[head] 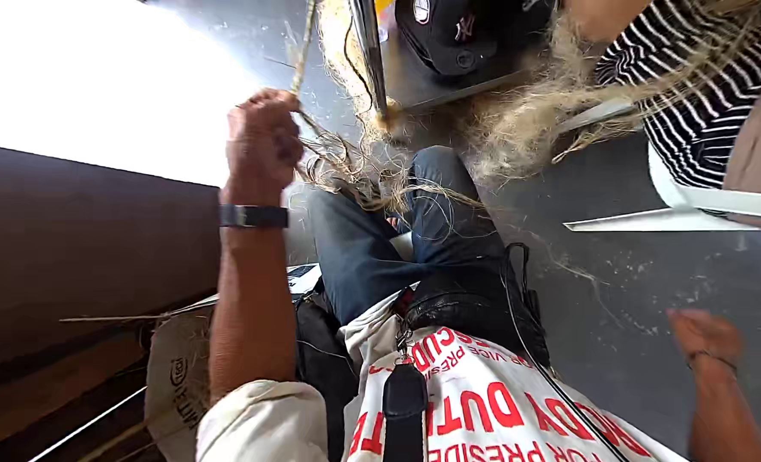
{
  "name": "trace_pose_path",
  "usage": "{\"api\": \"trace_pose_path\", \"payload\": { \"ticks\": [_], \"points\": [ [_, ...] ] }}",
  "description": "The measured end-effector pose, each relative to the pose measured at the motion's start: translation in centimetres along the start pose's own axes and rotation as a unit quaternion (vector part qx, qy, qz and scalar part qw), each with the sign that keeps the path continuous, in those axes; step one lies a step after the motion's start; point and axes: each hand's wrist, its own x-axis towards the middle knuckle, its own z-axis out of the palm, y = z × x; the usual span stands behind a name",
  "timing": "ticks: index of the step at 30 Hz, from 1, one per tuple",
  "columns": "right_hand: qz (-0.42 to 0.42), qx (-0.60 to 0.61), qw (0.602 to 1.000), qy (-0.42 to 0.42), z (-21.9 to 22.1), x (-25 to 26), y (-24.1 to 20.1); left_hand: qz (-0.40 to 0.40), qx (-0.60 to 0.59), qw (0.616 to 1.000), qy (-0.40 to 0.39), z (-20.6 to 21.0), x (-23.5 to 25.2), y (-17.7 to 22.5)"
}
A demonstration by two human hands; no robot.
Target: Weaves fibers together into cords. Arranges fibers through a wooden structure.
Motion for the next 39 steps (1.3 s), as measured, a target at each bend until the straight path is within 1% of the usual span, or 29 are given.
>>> {"api": "trace_pose_path", "payload": {
  "ticks": [1, 3, 5, 7, 9, 10, 11, 13, 15, 17, 20, 24, 26, 29, 31, 33, 36, 39],
  "points": [
    [-0.082, 0.043, 0.995, 0.027, -0.9, -0.2, -5.0, -0.007, -0.028, 1.0, -0.008, 1.2, -0.3, -1.4],
    [-0.225, 0.121, 0.964, 0.068, -2.2, -0.9, -15.1, -0.008, -0.093, 0.995, -0.031, 3.7, -0.7, -3.8],
    [-0.347, 0.195, 0.914, 0.077, -3.0, -2.5, -24.5, -0.012, -0.149, 0.988, -0.043, 6.1, -0.8, -5.5],
    [-0.463, 0.252, 0.846, 0.076, -3.4, -5.3, -32.9, -0.014, -0.18, 0.983, -0.045, 8.1, -0.8, -6.4],
    [-0.543, 0.308, 0.78, 0.027, -3.6, -8.2, -40.2, -0.015, -0.193, 0.98, -0.039, 9.4, -0.9, -6.7],
    [-0.568, 0.322, 0.757, -0.007, -3.5, -9.3, -43.2, -0.014, -0.196, 0.98, -0.038, 9.8, -0.9, -6.8],
    [-0.586, 0.323, 0.742, -0.045, -3.4, -10.3, -45.6, -0.013, -0.195, 0.98, -0.037, 10.0, -0.9, -6.8],
    [-0.594, 0.312, 0.732, -0.116, -3.3, -11.5, -49.1, -0.01, -0.187, 0.982, -0.03, 10.3, -1.0, -6.7],
    [-0.578, 0.31, 0.738, -0.158, -3.2, -12.0, -51.1, -0.003, -0.182, 0.983, -0.025, 10.5, -1.0, -6.7],
    [-0.55, 0.317, 0.747, -0.197, -3.4, -12.1, -52.1, 0.011, -0.18, 0.983, -0.023, 10.6, -1.0, -7.0],
    [-0.484, 0.335, 0.758, -0.282, -3.6, -11.8, -52.8, 0.022, -0.176, 0.984, -0.02, 10.9, -1.2, -7.2],
    [-0.406, 0.364, 0.765, -0.344, -3.9, -11.8, -53.3, 0.033, -0.182, 0.983, -0.001, 11.1, -1.2, -7.8],
    [-0.377, 0.375, 0.762, -0.369, -3.9, -11.7, -53.5, 0.041, -0.183, 0.982, 0.006, 11.2, -1.2, -8.1],
    [-0.342, 0.413, 0.732, -0.421, -3.3, -11.4, -53.7, 0.053, -0.181, 0.982, 0.018, 11.4, -1.3, -8.0],
    [-0.323, 0.453, 0.712, -0.428, -2.7, -11.5, -53.6, 0.06, -0.169, 0.984, 0.02, 11.4, -1.3, -8.1],
    [-0.321, 0.498, 0.688, -0.419, -2.0, -11.4, -53.6, 0.069, -0.15, 0.986, 0.025, 11.4, -1.1, -8.0],
    [-0.335, 0.546, 0.665, -0.384, -1.2, -11.3, -53.4, 0.081, -0.132, 0.988, 0.024, 11.4, -0.9, -7.6],
    [-0.366, 0.565, 0.648, -0.358, -0.8, -11.2, -53.2, 0.097, -0.12, 0.988, 0.017, 11.1, -0.7, -7.7]
  ]
}}
